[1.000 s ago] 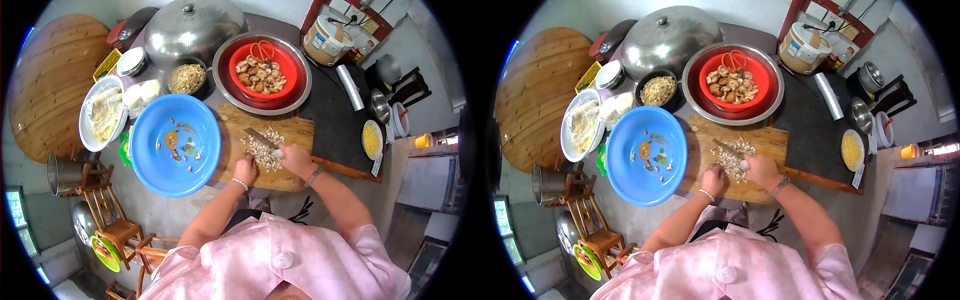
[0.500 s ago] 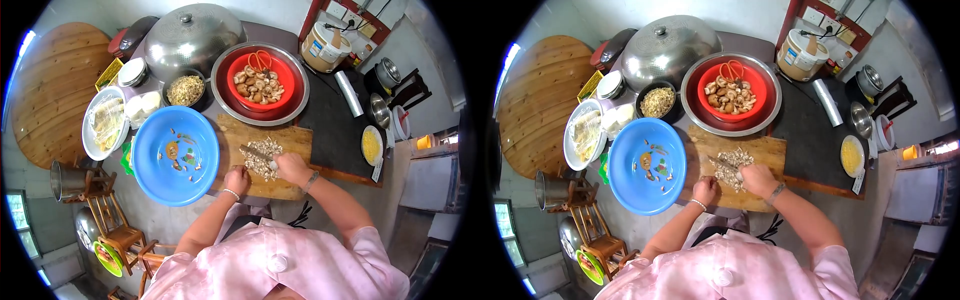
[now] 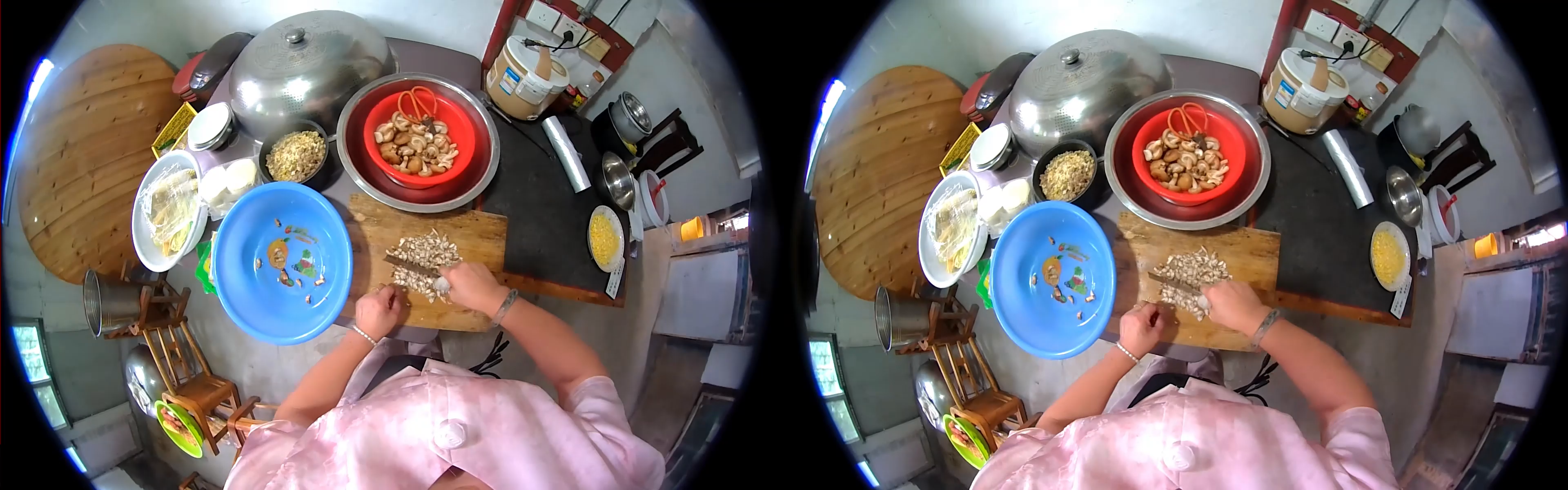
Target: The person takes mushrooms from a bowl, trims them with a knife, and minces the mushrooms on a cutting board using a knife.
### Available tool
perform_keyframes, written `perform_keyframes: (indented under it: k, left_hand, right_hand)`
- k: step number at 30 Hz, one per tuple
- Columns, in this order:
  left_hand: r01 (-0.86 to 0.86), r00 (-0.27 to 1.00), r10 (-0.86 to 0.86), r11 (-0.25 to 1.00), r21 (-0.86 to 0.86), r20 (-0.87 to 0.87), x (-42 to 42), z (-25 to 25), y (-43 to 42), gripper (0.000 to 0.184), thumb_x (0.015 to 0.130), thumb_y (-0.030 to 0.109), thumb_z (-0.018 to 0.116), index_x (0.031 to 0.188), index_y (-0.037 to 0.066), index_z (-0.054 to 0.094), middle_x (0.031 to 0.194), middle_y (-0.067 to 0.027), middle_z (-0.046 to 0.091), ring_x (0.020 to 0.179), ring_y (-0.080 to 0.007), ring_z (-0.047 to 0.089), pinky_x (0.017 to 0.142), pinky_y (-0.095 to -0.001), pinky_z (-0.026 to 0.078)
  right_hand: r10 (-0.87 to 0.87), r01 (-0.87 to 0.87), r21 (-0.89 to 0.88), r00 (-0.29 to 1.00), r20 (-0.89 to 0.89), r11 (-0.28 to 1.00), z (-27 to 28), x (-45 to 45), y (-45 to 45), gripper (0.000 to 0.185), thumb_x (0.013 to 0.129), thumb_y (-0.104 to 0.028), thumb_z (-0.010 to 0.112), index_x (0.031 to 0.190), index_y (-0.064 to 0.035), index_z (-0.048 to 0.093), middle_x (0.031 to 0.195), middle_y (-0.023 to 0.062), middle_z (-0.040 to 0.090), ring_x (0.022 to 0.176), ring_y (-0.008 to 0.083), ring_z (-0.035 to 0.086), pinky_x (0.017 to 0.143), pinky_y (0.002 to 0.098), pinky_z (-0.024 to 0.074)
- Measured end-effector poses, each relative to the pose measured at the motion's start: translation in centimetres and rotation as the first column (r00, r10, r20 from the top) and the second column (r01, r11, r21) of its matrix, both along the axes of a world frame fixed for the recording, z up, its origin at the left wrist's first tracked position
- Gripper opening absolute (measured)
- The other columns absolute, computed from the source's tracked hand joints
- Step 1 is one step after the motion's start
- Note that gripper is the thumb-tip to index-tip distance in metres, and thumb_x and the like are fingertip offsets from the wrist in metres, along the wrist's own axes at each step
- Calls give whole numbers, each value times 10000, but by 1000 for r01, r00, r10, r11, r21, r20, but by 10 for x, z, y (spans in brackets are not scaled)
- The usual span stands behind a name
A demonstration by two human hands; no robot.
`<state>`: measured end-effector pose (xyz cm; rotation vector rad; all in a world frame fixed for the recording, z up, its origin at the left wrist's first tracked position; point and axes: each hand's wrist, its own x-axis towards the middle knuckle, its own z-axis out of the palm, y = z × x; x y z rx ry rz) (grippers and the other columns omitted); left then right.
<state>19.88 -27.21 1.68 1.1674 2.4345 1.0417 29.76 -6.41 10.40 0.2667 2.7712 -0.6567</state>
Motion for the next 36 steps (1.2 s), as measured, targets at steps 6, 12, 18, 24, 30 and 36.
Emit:
perform_keyframes:
  k: [6,12,18,24,30,36]
  left_hand:
    - [14,999,-29,947,322,41,-23,60,42,82,760,-4,644,822,48,631,699,-115,602,565,-233,592,504,-312,457]
    - [31,981,21,965,260,-195,-91,76,115,156,762,28,641,917,44,632,868,-137,635,774,-299,621,682,-380,502]
    - [33,873,-103,988,-153,-477,-179,38,202,438,763,37,557,1199,82,569,1162,-154,588,1012,-340,572,827,-410,485]
    - [93,869,-374,766,-636,-323,-201,33,240,204,835,102,526,973,98,677,1013,-123,670,964,-285,630,792,-381,517]
    - [92,866,-341,827,-555,-365,-207,9,240,188,810,217,617,835,61,717,888,-136,689,885,-292,657,772,-384,529]
    - [-12,881,-3,999,-30,-473,-185,45,208,97,799,100,587,801,16,636,784,-182,625,735,-344,617,661,-425,508]
  right_hand:
    - [-10,12,72,1000,-27,997,-28,-5,31,148,712,-83,579,845,-29,612,688,176,635,669,353,640,606,454,506]
    - [-20,24,121,999,-36,992,-57,11,16,175,725,-49,551,884,-3,607,757,198,633,670,347,645,594,436,515]
    - [-46,44,69,998,30,997,-45,8,18,196,747,-46,537,922,7,607,828,193,629,724,340,646,627,430,516]
    - [-55,55,43,998,-1,998,-52,10,22,189,750,-56,545,917,10,605,817,182,627,710,335,642,617,432,515]
    - [-62,60,46,998,33,997,-49,6,24,199,748,-57,548,923,18,607,826,186,627,713,336,645,617,430,517]
    - [-74,71,48,996,58,996,-47,7,19,208,744,-60,551,931,9,611,851,197,633,723,339,648,642,420,520]
